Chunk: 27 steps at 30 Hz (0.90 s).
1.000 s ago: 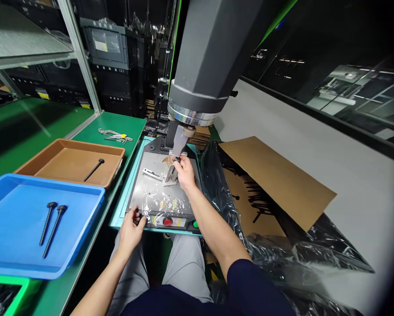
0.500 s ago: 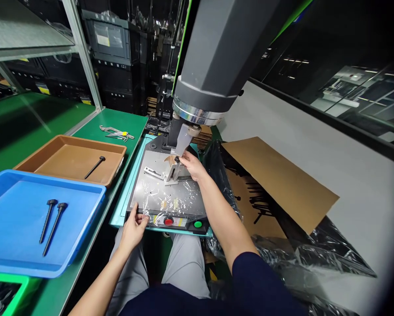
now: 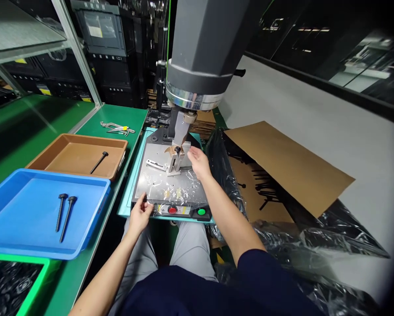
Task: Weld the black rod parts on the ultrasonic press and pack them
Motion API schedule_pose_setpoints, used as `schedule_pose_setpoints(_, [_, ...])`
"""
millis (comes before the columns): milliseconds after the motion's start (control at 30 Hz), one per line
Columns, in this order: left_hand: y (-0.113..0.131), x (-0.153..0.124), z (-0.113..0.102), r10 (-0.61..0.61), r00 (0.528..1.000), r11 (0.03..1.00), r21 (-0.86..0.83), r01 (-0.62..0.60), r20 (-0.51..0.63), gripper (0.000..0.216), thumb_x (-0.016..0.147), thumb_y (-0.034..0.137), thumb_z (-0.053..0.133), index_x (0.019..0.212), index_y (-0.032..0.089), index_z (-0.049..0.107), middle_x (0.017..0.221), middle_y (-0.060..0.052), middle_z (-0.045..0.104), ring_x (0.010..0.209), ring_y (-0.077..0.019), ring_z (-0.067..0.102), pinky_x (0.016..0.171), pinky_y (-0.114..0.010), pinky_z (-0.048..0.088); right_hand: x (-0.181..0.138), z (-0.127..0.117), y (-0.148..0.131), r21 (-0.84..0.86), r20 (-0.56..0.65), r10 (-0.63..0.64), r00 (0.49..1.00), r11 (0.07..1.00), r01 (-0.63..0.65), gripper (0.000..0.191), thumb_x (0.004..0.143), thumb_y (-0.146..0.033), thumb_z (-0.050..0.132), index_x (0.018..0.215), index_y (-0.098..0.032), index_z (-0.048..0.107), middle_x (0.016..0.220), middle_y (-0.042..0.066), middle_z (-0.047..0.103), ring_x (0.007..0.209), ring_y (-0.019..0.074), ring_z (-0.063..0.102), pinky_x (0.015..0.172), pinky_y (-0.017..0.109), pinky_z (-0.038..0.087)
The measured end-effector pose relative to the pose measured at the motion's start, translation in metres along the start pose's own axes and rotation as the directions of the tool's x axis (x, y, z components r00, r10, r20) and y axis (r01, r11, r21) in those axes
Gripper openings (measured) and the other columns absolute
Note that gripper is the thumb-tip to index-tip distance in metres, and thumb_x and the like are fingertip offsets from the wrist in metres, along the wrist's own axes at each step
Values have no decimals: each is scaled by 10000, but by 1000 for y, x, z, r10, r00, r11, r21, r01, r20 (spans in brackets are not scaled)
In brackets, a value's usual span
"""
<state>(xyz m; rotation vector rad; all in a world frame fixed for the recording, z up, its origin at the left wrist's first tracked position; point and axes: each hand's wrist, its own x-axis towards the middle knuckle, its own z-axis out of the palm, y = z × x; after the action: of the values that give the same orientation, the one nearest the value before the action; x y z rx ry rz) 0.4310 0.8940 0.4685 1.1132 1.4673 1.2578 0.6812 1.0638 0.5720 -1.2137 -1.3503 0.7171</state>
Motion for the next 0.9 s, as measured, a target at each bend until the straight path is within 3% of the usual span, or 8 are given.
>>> schedule_pose_setpoints(67, [2,1,-1,-6,1000,998,-58,7,15,849,726,475,738,1447,138,442,784,-4,629,677,-142,619,658,-275,514,-24,-11,18,-210,-3,-54,999,976,52,257,910,-271,535,1094,-156,673,1128,123,696,1069,241,640,984,375,478])
schedule_pose_setpoints(167, [8,7,-5,6,1000,996,-88,-3,30,815,730,477,751,1424,156,470,840,-26,647,665,-137,622,611,-264,512,-52,-14,37,-495,235,-76,969,848,186,253,908,-167,486,1034,-150,705,1100,129,690,1089,254,609,1025,385,438])
schedule_pose_setpoints(300, [31,33,-9,16,1000,999,-51,-15,5,746,736,421,778,1384,167,509,891,-44,659,610,-107,609,597,-250,516,-62,-3,40,-701,404,46,914,658,277,425,868,-167,593,1292,-147,604,1399,158,504,1238,298,484,1033,395,420])
schedule_pose_setpoints(400, [54,60,-3,-79,997,995,-52,79,10,799,721,330,810,1412,151,452,817,-23,650,532,-94,593,547,-238,498,-62,1,33,-777,412,152,898,574,260,374,870,-187,609,1243,-180,639,1330,157,537,1168,317,510,946,403,458])
schedule_pose_setpoints(567, [80,88,16,-181,983,977,-115,181,10,839,589,102,855,1336,100,475,676,6,634,494,-110,580,505,-231,460,-66,-4,20,-763,424,171,889,596,249,142,865,-157,581,861,-188,720,1042,119,658,1050,302,566,848,380,469])
schedule_pose_setpoints(733, [107,86,17,-111,993,977,-179,117,47,575,588,106,792,1129,82,598,662,9,622,547,-89,581,540,-208,450,-61,-31,-3,-640,462,-36,886,678,361,66,808,-144,625,795,-202,654,1218,48,650,1214,271,503,1008,397,379])
schedule_pose_setpoints(800, [124,87,12,-53,996,973,-223,68,73,512,585,156,784,1069,86,632,721,-16,649,608,-97,619,584,-217,474,-49,-43,-15,-551,483,-95,871,740,387,80,759,-123,637,773,-198,613,1086,33,697,1065,238,593,966,382,406])
schedule_pose_setpoints(900, [150,98,8,44,995,965,-260,-19,90,518,551,207,785,1038,92,652,720,-14,646,618,-118,644,559,-218,459,-23,-59,-32,-406,528,-18,849,872,272,138,720,-144,671,794,-195,566,748,-15,668,715,175,624,714,290,464])
